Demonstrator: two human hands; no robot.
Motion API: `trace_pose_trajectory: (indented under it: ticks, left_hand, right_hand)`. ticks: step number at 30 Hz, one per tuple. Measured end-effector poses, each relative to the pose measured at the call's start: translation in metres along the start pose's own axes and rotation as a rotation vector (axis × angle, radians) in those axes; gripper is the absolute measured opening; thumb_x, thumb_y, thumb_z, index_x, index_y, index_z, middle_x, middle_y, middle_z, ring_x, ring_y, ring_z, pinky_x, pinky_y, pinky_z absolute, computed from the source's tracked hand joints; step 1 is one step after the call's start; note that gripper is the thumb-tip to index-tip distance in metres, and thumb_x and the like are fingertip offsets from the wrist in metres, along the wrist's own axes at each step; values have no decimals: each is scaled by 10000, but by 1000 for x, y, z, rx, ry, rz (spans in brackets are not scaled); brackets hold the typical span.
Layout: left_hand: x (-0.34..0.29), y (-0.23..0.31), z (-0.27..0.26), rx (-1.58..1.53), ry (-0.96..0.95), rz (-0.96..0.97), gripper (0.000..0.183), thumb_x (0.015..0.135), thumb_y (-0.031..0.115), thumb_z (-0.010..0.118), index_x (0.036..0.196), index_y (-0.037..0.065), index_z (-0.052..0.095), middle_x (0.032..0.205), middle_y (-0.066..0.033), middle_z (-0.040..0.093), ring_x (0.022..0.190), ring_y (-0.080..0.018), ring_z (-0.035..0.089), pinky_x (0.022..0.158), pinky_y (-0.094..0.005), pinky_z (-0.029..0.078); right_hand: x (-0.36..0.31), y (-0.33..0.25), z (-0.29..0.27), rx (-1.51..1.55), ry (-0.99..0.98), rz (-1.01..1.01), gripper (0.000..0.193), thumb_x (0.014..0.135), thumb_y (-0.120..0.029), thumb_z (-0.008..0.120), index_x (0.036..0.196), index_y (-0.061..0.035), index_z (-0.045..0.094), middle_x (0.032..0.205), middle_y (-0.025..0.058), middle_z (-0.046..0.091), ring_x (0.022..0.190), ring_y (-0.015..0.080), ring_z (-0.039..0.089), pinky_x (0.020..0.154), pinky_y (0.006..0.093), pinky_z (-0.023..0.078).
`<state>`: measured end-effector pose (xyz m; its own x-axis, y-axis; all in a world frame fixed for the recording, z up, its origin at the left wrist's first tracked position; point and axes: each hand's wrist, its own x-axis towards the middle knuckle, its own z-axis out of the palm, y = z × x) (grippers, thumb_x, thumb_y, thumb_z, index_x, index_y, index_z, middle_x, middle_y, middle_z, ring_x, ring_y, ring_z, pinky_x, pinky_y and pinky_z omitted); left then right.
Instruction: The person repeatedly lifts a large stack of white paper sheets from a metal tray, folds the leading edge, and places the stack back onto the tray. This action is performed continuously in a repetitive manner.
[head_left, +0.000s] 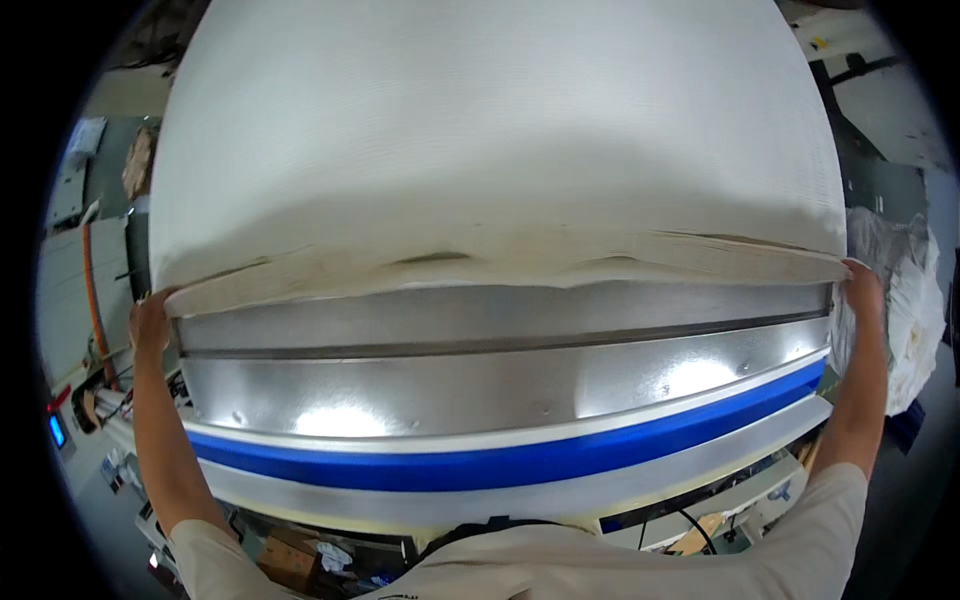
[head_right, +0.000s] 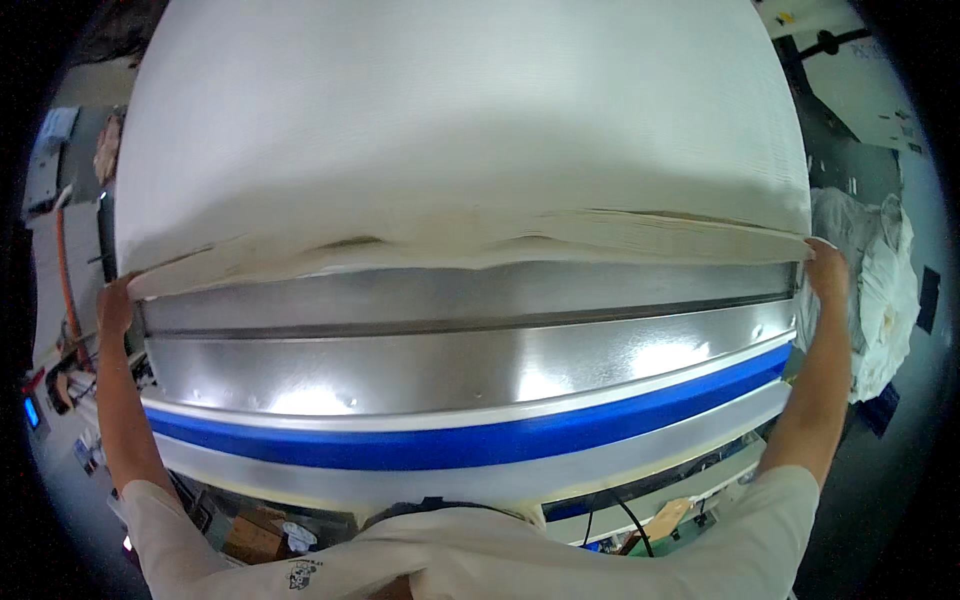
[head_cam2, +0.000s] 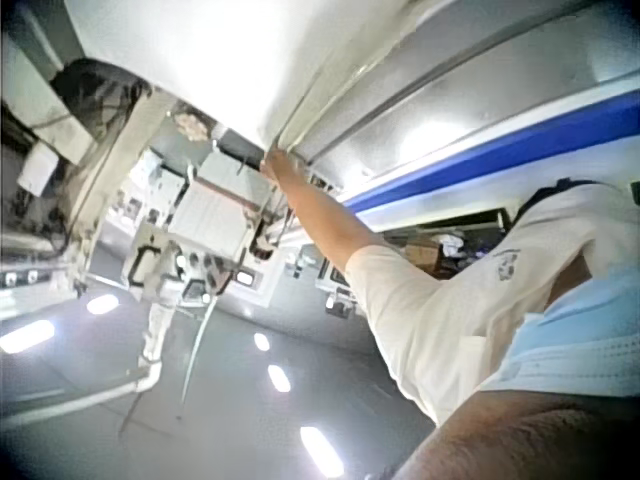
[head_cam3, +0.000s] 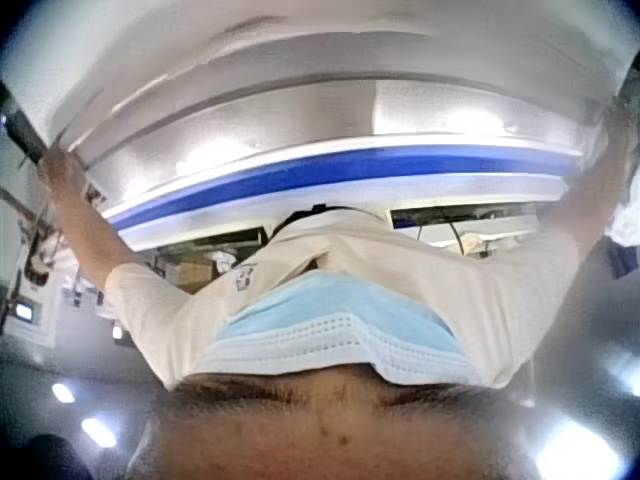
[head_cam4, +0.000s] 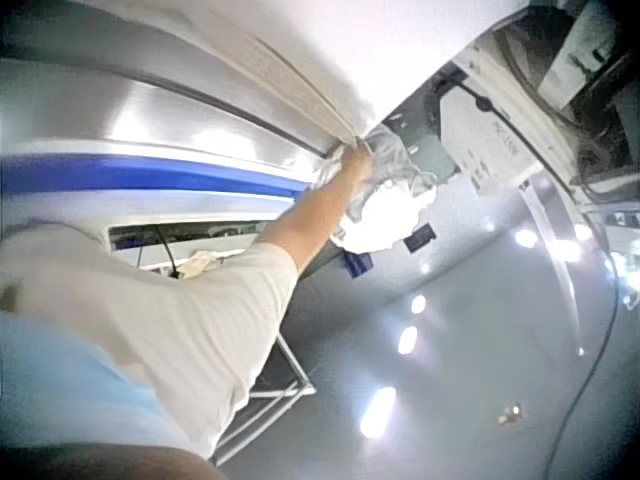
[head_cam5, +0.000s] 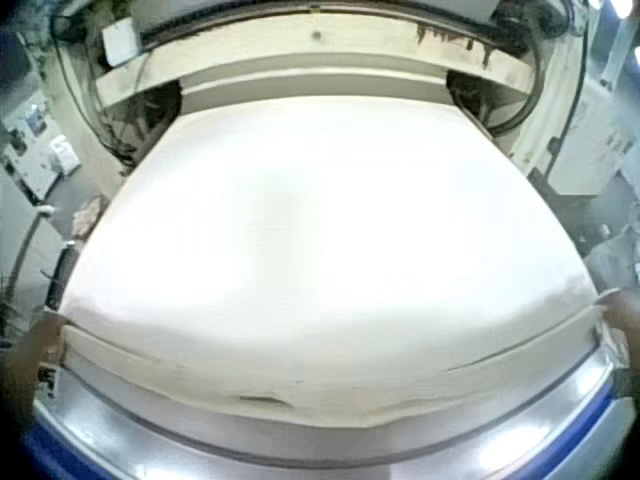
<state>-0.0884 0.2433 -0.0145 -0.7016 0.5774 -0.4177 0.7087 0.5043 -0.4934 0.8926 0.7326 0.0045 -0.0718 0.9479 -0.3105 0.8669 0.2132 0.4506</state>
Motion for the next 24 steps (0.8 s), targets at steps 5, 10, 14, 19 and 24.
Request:
trace_pose_trajectory:
  ticks: [5, 10, 14, 19, 24]
  left_hand:
    - [-28, -103, 15, 74, 259, 87, 339, 862, 75, 489, 1149, 177, 638, 1114, -87, 649, 1010, -318, 602, 913, -425, 460]
    - [-80, -112, 35, 141, 90, 175, 346, 819, 43, 486, 1107, 147, 647, 1082, -110, 654, 990, -325, 606, 866, -427, 472]
    - [-146, -99, 91, 248, -280, 204, 354, 784, 50, 517, 1100, 139, 651, 1083, -115, 656, 970, -311, 622, 850, -435, 485]
    - [-197, -67, 148, 433, -528, 369, 229, 764, 116, 599, 966, 141, 704, 1028, -68, 688, 999, -262, 646, 829, -406, 507]
    - [-206, -47, 174, 509, -729, 325, 213, 760, 121, 631, 956, 105, 712, 1050, -93, 682, 1008, -268, 643, 804, -410, 527]
  right_hand:
    - [-13, 63, -21, 27, 125, -108, 335, 816, -103, 534, 1142, -90, 612, 1040, 198, 642, 975, 387, 600, 826, 461, 467]
    - [-76, 113, -6, -107, 25, -239, 316, 794, -101, 561, 1105, -91, 611, 955, 192, 647, 938, 395, 597, 812, 465, 465]
    - [-133, 81, 29, -245, -165, -319, 359, 744, -86, 579, 1093, -127, 653, 972, 163, 656, 927, 356, 609, 843, 450, 474]
    - [-188, 50, 57, -426, -403, -309, 211, 756, -113, 581, 939, -144, 682, 921, 95, 663, 911, 311, 621, 847, 444, 476]
    - [-209, 41, 89, -488, -482, -395, 133, 764, -134, 575, 844, -113, 679, 898, 109, 661, 897, 314, 622, 769, 448, 496]
